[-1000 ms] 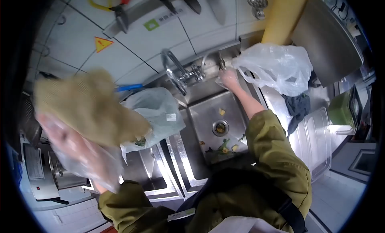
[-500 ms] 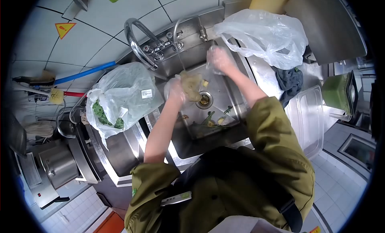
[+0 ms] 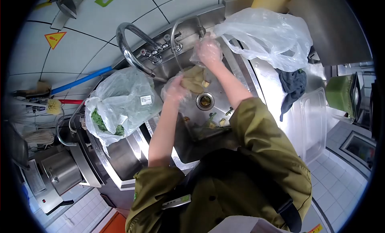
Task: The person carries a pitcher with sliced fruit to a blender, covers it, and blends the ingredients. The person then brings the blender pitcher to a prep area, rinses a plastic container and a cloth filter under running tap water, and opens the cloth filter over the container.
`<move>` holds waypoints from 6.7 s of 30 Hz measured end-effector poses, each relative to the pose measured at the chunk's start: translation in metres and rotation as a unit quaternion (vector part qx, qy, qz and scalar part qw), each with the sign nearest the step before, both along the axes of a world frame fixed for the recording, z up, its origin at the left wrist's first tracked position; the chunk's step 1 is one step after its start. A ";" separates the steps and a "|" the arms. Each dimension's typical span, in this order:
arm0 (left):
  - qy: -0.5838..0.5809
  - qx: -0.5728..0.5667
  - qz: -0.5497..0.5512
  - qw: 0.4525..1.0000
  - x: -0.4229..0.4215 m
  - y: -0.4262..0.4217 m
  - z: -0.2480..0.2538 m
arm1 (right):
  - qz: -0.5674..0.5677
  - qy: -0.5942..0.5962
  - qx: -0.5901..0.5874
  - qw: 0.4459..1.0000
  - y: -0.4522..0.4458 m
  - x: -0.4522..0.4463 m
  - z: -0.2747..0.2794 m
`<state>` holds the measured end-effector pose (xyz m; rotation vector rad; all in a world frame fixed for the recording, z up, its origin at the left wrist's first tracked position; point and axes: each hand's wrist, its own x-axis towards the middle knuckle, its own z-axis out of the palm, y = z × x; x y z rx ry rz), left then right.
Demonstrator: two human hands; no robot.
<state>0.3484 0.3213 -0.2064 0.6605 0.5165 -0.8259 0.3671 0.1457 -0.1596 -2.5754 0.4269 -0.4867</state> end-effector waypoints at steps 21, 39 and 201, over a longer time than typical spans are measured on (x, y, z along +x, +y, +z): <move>-0.093 0.245 -0.108 0.959 -0.084 0.065 -0.100 | -0.074 0.179 0.904 0.382 0.135 -0.124 -0.117; -0.208 0.413 -0.056 0.885 -0.100 0.044 0.043 | -0.026 0.219 0.885 0.410 0.063 -0.108 -0.213; -0.512 0.646 -0.350 0.445 -0.046 0.029 -0.078 | 0.049 0.076 -0.071 0.993 -0.010 0.022 -0.012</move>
